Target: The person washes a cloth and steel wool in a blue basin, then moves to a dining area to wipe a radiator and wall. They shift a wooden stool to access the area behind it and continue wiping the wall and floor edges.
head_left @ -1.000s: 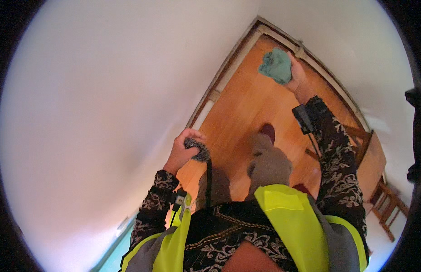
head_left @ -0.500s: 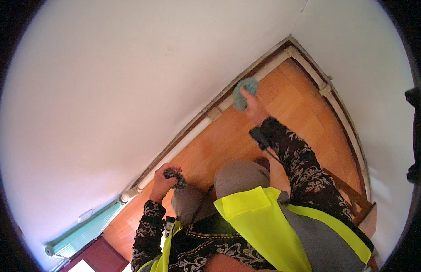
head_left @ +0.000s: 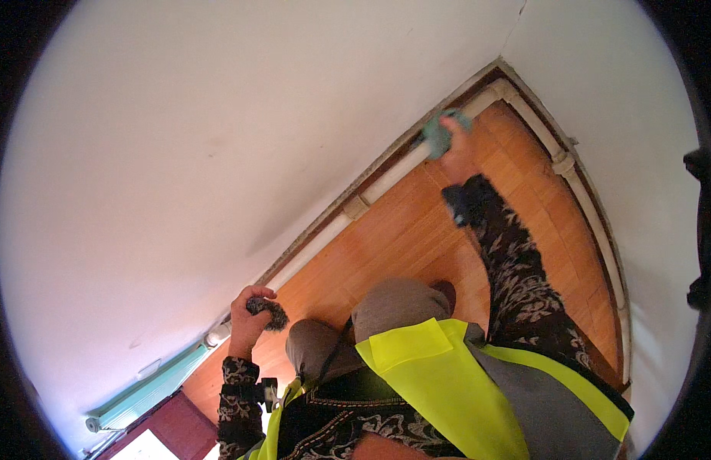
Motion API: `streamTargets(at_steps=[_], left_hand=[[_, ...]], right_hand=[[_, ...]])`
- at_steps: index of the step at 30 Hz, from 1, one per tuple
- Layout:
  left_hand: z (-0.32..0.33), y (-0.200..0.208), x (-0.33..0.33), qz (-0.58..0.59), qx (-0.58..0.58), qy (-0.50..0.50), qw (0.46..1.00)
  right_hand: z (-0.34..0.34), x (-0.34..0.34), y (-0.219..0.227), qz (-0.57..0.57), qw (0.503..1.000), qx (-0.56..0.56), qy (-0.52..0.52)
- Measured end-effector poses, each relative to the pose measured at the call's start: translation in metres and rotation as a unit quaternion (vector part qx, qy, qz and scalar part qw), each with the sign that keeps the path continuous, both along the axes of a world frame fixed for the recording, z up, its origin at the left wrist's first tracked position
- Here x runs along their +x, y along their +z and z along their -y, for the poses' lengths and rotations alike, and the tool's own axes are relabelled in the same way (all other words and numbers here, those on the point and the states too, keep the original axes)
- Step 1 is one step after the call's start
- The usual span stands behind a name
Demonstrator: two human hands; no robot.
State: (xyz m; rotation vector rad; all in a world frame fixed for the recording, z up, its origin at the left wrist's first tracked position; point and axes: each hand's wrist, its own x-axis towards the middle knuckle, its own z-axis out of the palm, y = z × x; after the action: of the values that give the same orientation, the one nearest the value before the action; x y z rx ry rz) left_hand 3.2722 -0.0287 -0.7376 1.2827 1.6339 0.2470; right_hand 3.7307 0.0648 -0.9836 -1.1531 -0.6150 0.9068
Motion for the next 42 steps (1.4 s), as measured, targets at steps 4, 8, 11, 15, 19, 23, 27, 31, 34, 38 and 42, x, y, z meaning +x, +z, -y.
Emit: streamTargets(at_steps=[4,8,11,15,19,23,27,31,34,38,42], left_hand=[[0.020,-0.002,-0.019,0.021,-0.004,0.051,0.998],[0.031,-0.003,-0.026,0.054,-0.060,0.115,0.990],[0.021,0.001,-0.015,0.009,-0.038,0.048,0.998],[-0.009,0.012,0.016,0.032,-0.001,0.020,0.999],[-0.035,0.037,0.052,-0.009,0.004,-0.038,0.999],[-0.049,0.082,0.063,-0.037,0.130,-0.094,0.986],[-0.042,0.121,0.052,-0.098,0.179,-0.085,0.975],[-0.047,0.130,0.039,-0.111,0.215,-0.085,0.967],[-0.054,0.132,0.036,-0.116,0.224,-0.079,0.965],[-0.056,0.129,0.038,-0.095,0.228,-0.073,0.966],[-0.057,0.126,0.038,-0.075,0.219,-0.058,0.971]], right_hand=[[-0.047,0.085,-0.010,-0.350,0.928,-0.069,-0.102],[-0.059,0.091,-0.011,-0.382,0.913,-0.001,-0.143],[-0.031,0.054,0.007,-0.120,0.990,-0.015,-0.074],[0.024,-0.032,0.021,0.156,0.985,-0.039,0.059],[0.052,-0.095,0.005,-0.128,0.976,-0.036,0.173],[0.026,-0.039,0.007,-0.166,0.980,0.072,0.082],[-0.020,0.090,0.021,-0.386,0.919,0.072,-0.025],[-0.042,0.111,0.004,-0.040,0.986,0.094,-0.134],[-0.051,0.068,0.001,-0.321,0.934,-0.003,-0.154],[-0.012,-0.039,0.016,-0.233,0.961,-0.137,-0.056],[0.031,-0.160,0.013,0.057,0.967,-0.244,0.041]])
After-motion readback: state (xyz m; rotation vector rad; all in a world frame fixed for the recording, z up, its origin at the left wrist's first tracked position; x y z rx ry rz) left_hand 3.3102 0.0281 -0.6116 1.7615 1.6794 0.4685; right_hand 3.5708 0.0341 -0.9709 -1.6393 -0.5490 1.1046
